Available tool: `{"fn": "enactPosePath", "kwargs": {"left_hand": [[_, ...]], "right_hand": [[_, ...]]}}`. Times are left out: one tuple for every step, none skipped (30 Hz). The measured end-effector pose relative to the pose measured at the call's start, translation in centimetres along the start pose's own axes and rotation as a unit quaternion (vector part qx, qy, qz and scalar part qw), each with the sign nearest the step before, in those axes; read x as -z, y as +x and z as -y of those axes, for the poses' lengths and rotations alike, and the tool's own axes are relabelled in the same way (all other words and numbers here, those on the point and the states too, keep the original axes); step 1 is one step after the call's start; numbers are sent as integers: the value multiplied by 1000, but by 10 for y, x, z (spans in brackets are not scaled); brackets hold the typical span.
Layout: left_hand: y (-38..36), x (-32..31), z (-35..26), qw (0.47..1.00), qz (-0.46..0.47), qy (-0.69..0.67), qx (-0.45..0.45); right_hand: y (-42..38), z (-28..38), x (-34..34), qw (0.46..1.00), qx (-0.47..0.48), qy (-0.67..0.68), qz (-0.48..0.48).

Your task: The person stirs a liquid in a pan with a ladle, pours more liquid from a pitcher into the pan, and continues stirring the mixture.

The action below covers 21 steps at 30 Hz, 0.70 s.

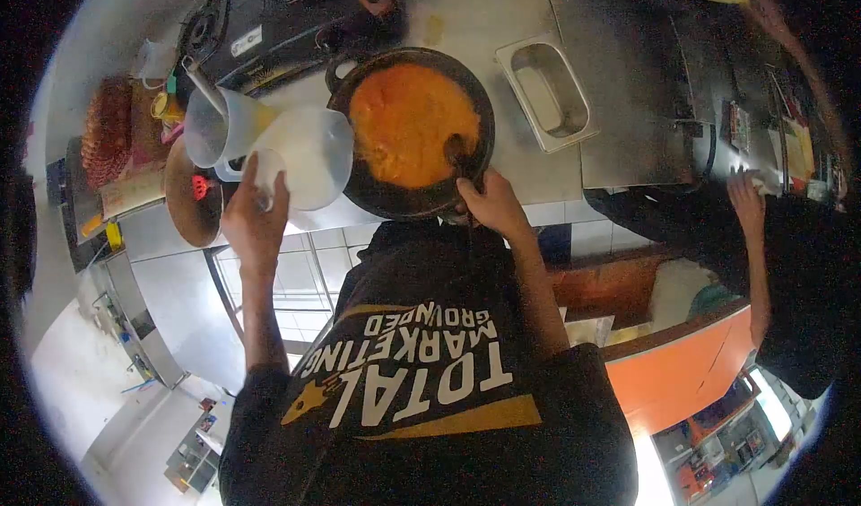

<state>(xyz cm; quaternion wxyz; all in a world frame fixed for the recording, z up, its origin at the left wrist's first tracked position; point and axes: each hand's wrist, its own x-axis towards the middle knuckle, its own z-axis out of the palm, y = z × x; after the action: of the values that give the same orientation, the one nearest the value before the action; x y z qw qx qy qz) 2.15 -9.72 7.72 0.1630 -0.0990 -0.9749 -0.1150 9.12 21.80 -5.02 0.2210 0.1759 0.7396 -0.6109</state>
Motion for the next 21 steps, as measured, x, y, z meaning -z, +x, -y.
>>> {"fn": "enactPosePath", "kwargs": {"left_hand": [[-9,-5,8,997,-31,-52,47],[-20,-10,16,988,-62,-103,95],[-33,-17,23,975,-73,-130,162],[-48,-23,29,957,-84,-156,228],[-58,-28,34,934,-95,-182,294],[-66,-32,37,913,-105,-229,320],[-73,-35,40,890,-113,-275,346],[-80,-37,42,863,-122,-320,371],[-85,-37,45,857,-107,-315,394],[-88,-38,48,879,-112,-275,374],[-92,-39,50,899,-115,-234,353],[-97,-39,50,916,-116,-191,332],[-95,-30,37,942,-136,-88,293],[-92,-20,19,957,-155,15,247],[-89,-16,1,959,-173,114,196],[-102,-28,-8,960,-187,-49,205],[-102,-26,-36,974,-73,-94,193],[-101,-33,-68,963,22,-216,159],[-96,-42,-100,928,114,-333,121],[-82,-40,-132,856,262,-408,177],[-84,-57,-148,807,311,-472,170]], "right_hand": [[0,1,1,1000,9,-4,-3],[1,0,1,1000,3,15,1],[2,-2,1,999,-3,34,7],[4,-5,1,998,-9,53,12],[6,-7,2,999,-10,43,19],[7,-9,2,999,-11,33,26],[8,-10,3,999,-12,23,33],[7,-10,4,999,-25,18,34],[6,-6,5,999,-36,14,34],[5,-3,5,998,-47,11,33],[5,-1,6,998,-42,11,38],[6,1,8,998,-38,11,43],[5,0,7,998,-35,12,47],[4,-2,6,998,-40,13,44],[4,-3,5,998,-44,15,38],[4,-5,5,998,-47,14,32],[5,-10,6,1000,-20,-14,18],[7,-18,4,999,9,-44,6],[9,-23,2,998,24,-65,-2],[10,-27,0,996,38,-86,-10],[8,-30,-2,994,35,-99,-17]]}}
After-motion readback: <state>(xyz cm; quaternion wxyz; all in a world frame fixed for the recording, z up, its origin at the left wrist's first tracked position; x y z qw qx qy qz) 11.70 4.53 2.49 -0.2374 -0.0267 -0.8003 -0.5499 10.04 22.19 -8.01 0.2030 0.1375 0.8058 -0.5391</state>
